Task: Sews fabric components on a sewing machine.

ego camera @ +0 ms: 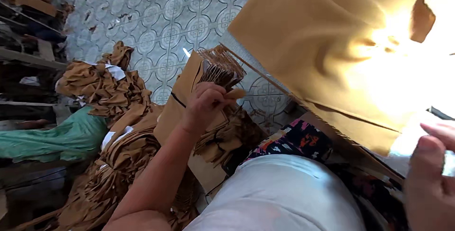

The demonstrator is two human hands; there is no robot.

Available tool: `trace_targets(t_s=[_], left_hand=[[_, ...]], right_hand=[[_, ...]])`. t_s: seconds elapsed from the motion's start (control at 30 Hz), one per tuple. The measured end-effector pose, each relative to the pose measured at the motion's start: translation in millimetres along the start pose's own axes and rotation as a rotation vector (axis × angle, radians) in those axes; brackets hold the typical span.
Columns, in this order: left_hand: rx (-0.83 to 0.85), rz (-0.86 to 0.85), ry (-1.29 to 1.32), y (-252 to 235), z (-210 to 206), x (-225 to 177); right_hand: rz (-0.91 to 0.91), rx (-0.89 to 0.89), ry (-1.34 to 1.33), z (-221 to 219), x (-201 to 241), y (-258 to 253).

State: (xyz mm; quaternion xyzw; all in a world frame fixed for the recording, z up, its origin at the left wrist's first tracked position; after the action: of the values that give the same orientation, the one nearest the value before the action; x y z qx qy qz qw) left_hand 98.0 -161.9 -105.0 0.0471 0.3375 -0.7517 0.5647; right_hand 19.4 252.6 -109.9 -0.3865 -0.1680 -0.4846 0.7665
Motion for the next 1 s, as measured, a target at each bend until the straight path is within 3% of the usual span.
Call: trace_targets(t_s=[0.07,0.17,0.23,0.3,0.4,0.5,0.57,0.6,0.63,0.73,0.9,1.0], left_hand=[[-0.091,-0.255,0.11,-42.4,7.2,-60.5],[0.02,-0.459,0.317,-71.7,2.6,-145.7],[0.146,-0.581,0.398,-73.1,-12.1,-179.8],[0.212,-0.695,0.445,-70.7,-30.0,-194.2],[0.146,-0.694,0.542,-70.9,-52.0,-186.3],[0.118,-0.227,0.749,-101.6,-77.8,-144.5],[0.265,0.185,1.026,-131.0,-105.4,-131.5],[0.347,0.322,1.099,-143.2,-116.1,-133.9],[0.442,0.354,1.119,-153.6,-122.9,-136.3],[0.558,0.332,1.069,-192.2,-124.2,-143.3],[0.683,-0.022,0.773,-233.8,-128.4,-142.5],[0.65,-0.173,0.555,-255.0,-145.3,-149.4]], right_hand=[[-0.126,0.249,-0.564,-22.5,40.6,2.4],[-0.384,0.731,-1.37,-59.0,91.8,9.8],[-0.542,0.654,-1.616,-56.0,99.4,3.0],[-0.671,0.387,-1.562,-40.1,88.5,-6.6],[-0.566,0.188,-1.198,-15.9,73.4,-15.7],[-0.39,0.178,-0.839,7.4,78.1,-20.9],[-0.316,0.255,-0.781,10.5,81.5,-19.8],[-0.273,0.277,-0.751,8.1,80.3,-17.6],[-0.251,0.282,-0.733,5.4,78.0,-15.7],[-0.307,0.24,-0.686,0.2,64.8,-8.8],[-0.446,0.07,-0.589,-2.1,41.6,-0.3],[-0.399,0.004,-0.378,-6.7,34.4,-3.4]])
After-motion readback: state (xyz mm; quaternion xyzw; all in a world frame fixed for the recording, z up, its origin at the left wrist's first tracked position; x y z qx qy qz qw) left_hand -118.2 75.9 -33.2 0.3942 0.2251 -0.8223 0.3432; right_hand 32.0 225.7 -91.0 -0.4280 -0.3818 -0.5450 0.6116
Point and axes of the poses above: each hand's wrist, its own y-axis away from the middle knuckle, its own z-axis out of the back of the hand, x = y × z, the point moved 5 cm from there along -y, towards the middle knuckle, and after that the axes turned 8 degrees about y, right-handed, at the moved point
